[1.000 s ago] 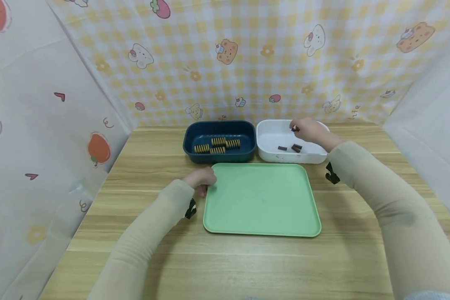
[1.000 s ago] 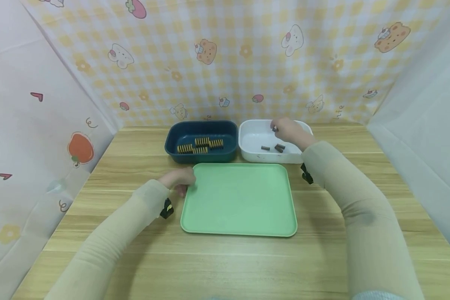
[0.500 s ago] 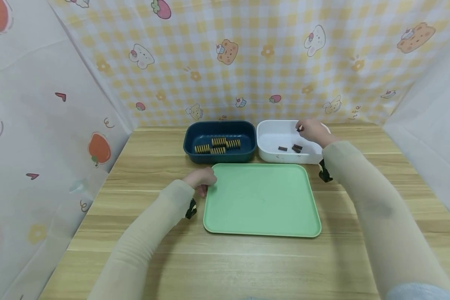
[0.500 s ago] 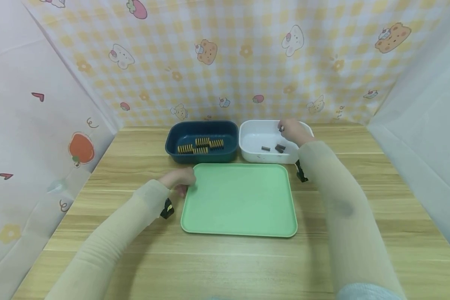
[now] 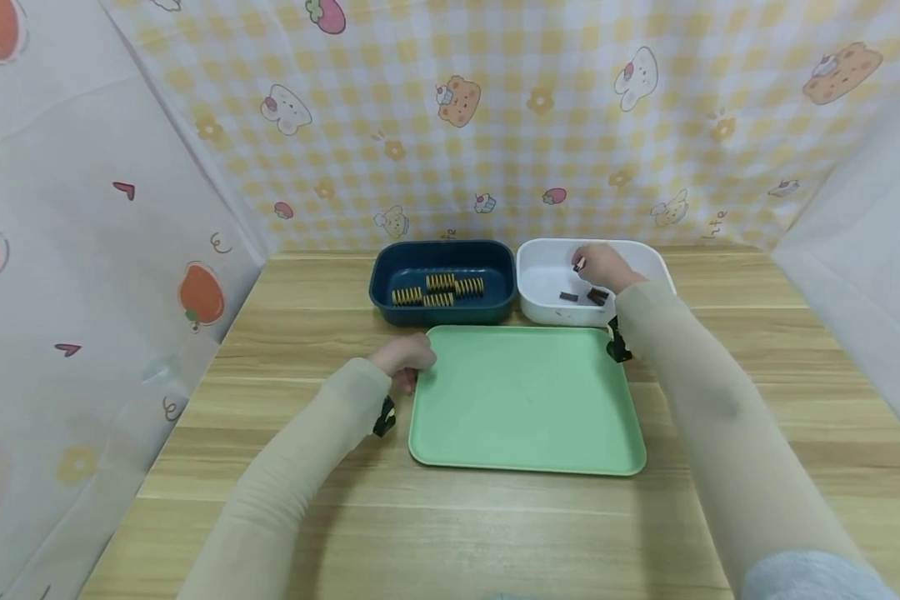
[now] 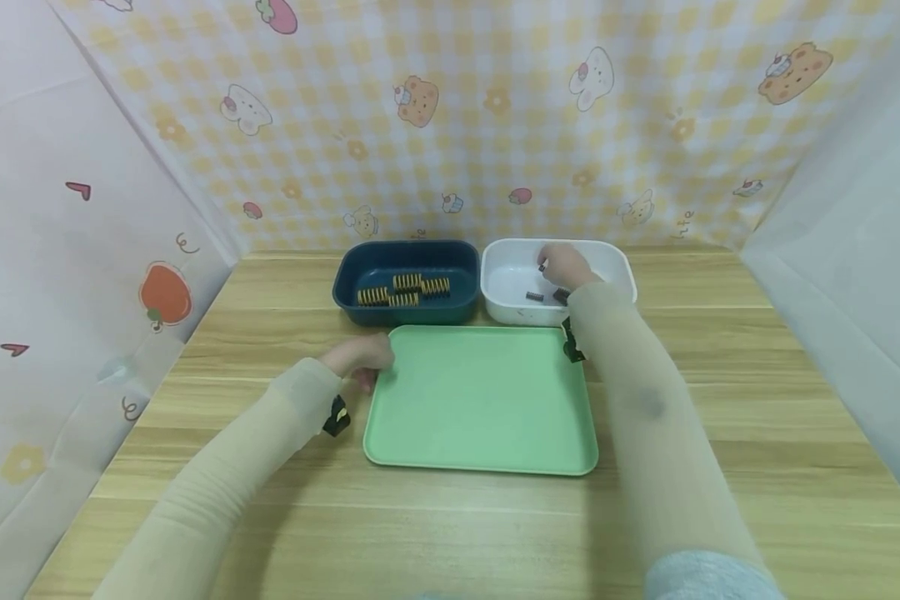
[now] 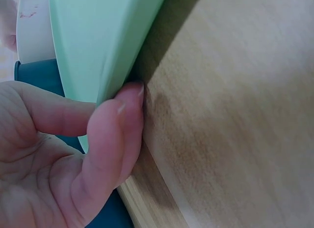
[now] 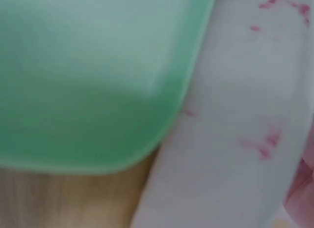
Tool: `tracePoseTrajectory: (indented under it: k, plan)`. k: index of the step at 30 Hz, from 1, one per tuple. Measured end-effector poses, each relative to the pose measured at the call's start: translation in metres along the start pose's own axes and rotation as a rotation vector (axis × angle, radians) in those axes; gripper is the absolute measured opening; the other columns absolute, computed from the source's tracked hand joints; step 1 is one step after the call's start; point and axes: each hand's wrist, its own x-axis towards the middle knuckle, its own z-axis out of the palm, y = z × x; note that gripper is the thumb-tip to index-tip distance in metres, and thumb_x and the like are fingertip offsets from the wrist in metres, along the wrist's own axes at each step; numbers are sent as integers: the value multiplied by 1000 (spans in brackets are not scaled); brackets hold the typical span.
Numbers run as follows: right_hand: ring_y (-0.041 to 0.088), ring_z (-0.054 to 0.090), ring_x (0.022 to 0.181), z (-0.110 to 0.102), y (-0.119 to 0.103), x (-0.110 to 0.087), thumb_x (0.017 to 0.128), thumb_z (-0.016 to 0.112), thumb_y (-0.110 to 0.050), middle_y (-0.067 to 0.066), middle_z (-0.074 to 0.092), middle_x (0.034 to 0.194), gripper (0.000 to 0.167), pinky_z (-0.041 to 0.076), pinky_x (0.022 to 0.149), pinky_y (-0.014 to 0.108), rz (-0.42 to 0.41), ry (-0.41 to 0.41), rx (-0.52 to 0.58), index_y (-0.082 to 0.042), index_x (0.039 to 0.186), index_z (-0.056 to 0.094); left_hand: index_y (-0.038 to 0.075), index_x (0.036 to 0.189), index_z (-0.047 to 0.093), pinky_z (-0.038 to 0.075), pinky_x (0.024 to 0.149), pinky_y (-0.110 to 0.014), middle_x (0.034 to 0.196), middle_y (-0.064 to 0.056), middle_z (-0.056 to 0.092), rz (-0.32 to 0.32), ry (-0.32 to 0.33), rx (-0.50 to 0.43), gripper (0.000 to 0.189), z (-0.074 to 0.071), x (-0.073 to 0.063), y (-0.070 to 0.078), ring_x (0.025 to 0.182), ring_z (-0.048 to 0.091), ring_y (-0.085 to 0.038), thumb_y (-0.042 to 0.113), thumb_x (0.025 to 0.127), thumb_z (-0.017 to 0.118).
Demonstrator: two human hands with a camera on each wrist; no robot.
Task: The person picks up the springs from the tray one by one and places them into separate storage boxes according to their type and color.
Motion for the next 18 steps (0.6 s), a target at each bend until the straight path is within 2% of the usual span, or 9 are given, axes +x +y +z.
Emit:
tracePoseTrajectory:
  k: [2,7,12,18]
  plan:
    - [34,53,89,5,2,2,80,51,5,25,60,101,24,44,79,44,-15,3,1,6,103,59,-2,125,38,45,39,-21,64,-12,57,-2,1,-2,37,0,-1,0,42,55,-15,8,90,33]
    - [33,54,88,18,7,6,77,54,1,22,61,99,23,43,80,44,-61,-12,-14,4,99,61,-2,130,36,45,40,-21,62,-11,56,7,2,-10,41,1,-1,0,42,55,-15,8,90,33]
    - [32,52,87,26,8,6,80,52,-1,21,61,102,22,43,78,43,-19,-80,-27,2,98,63,-2,130,36,46,41,-21,65,-12,57,9,-6,-22,41,0,-1,1,43,55,-15,9,90,34]
    - [32,51,88,27,5,6,82,48,0,22,60,105,24,42,79,44,-2,-96,-25,2,100,63,-2,131,35,46,41,-21,63,-12,57,-5,-19,-24,42,-1,-1,1,43,55,-15,10,90,34]
